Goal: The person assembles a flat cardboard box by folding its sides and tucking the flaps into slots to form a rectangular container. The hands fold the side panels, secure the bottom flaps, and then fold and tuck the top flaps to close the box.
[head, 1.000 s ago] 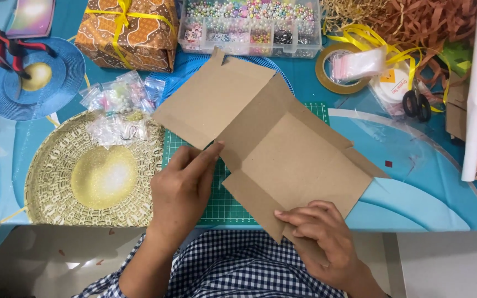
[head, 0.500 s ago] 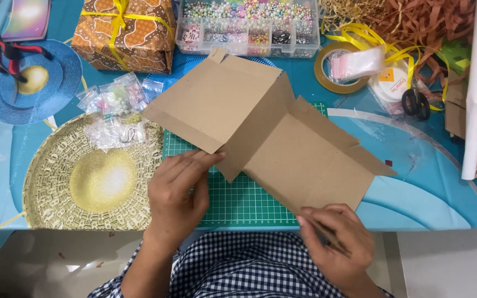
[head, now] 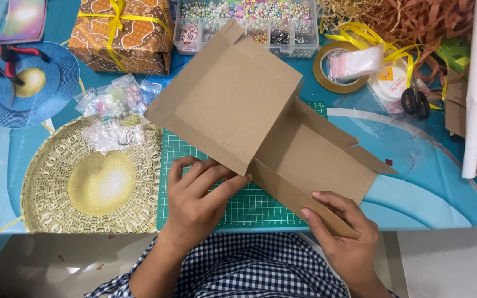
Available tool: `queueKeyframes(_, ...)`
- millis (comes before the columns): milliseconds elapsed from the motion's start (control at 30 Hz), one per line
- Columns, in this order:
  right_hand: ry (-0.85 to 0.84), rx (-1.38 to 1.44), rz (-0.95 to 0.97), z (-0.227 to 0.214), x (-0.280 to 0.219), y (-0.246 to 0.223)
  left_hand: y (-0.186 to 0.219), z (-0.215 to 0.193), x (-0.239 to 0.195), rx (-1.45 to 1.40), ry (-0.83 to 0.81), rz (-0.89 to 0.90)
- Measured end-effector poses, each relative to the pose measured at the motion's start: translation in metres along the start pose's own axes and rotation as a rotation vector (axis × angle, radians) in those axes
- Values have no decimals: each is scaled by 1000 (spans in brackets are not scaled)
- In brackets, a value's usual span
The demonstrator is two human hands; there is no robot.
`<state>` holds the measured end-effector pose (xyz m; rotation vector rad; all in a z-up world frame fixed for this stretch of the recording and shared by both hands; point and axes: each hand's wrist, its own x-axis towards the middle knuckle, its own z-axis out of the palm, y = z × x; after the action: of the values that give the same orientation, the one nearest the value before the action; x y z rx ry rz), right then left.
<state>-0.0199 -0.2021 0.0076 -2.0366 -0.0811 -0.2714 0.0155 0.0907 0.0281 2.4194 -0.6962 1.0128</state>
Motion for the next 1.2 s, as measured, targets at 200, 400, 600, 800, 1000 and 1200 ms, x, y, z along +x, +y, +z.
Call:
queueKeyframes(200,-112,110,-282,-5,5,6,-21,-12,10,341,24,-45)
queueKeyframes(400,-254,17,-489,-14,10,6,-20,-23,21,238,-94,-248)
queueKeyframes(600,-261,-82,-525,-30,25,-12,-2,-37,47,322,-189,28)
queueKeyframes(800,26,-591,-611,-53,29,-18,9,-23,60,155,-541,331)
queueKeyframes(1000,-14,-942,-817,-34,30,-54,5,12,77,-14,-515,320)
queueKeyframes(1200,-65,-613,-911,-11,41,-51,17,14,99,-10,-648,374)
